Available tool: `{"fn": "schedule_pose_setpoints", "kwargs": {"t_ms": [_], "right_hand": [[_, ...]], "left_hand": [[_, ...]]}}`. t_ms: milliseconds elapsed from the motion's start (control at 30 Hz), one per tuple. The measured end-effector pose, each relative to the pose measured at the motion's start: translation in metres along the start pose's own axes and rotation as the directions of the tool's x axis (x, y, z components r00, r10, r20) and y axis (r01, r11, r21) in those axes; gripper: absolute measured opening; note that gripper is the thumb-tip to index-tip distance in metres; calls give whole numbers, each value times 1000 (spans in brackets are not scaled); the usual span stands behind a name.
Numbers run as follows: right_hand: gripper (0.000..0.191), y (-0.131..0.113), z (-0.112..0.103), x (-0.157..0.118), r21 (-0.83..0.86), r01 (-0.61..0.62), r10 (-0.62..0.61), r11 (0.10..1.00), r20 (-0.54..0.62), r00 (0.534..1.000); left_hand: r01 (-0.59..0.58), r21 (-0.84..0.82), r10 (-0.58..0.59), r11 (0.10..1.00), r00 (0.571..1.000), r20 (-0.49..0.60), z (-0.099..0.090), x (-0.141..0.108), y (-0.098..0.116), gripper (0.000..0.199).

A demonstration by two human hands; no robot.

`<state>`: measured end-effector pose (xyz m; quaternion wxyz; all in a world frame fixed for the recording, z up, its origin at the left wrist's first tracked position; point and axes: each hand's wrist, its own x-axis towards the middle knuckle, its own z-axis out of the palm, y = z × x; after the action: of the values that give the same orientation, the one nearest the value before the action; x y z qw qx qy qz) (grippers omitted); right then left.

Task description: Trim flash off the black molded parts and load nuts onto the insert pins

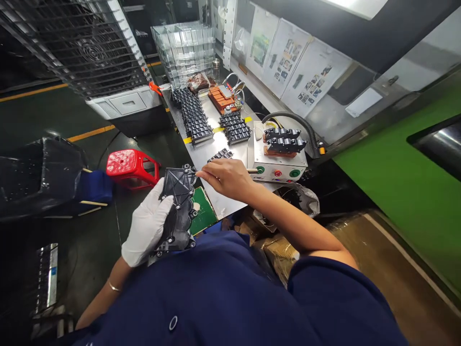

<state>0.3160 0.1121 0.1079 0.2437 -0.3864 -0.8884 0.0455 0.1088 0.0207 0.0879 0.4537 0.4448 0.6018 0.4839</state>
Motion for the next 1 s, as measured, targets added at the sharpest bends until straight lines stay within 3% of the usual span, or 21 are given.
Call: {"fn": "schedule_pose_setpoints", "kwargs": {"t_ms": [167, 500, 667, 833, 1000], "right_hand": [[49, -8, 4, -12, -35, 21, -22, 999, -19, 1000], [57, -8, 5, -10, -81, 48, -49, 996, -8, 999], [56, -12, 11, -9, -142, 7, -12, 990, -37, 999], [53, -13, 13, -11, -107, -17, 2, 994, -137, 991], [55, -14, 12, -12, -125, -46, 31, 991, -118, 993]], "left_hand": [[20, -59, -20, 998, 1000, -9, -1, 4, -1, 58], [24, -35, -25, 999, 999, -20, 4, 1, -2, 58], [-57, 48, 60, 997, 996, -72, 2, 3, -5, 54], [-60, 40, 64, 997, 995, -81, 2, 1, -2, 54], [-67, 70, 75, 995, 991, -114, 4, -1, 1, 53]]}}
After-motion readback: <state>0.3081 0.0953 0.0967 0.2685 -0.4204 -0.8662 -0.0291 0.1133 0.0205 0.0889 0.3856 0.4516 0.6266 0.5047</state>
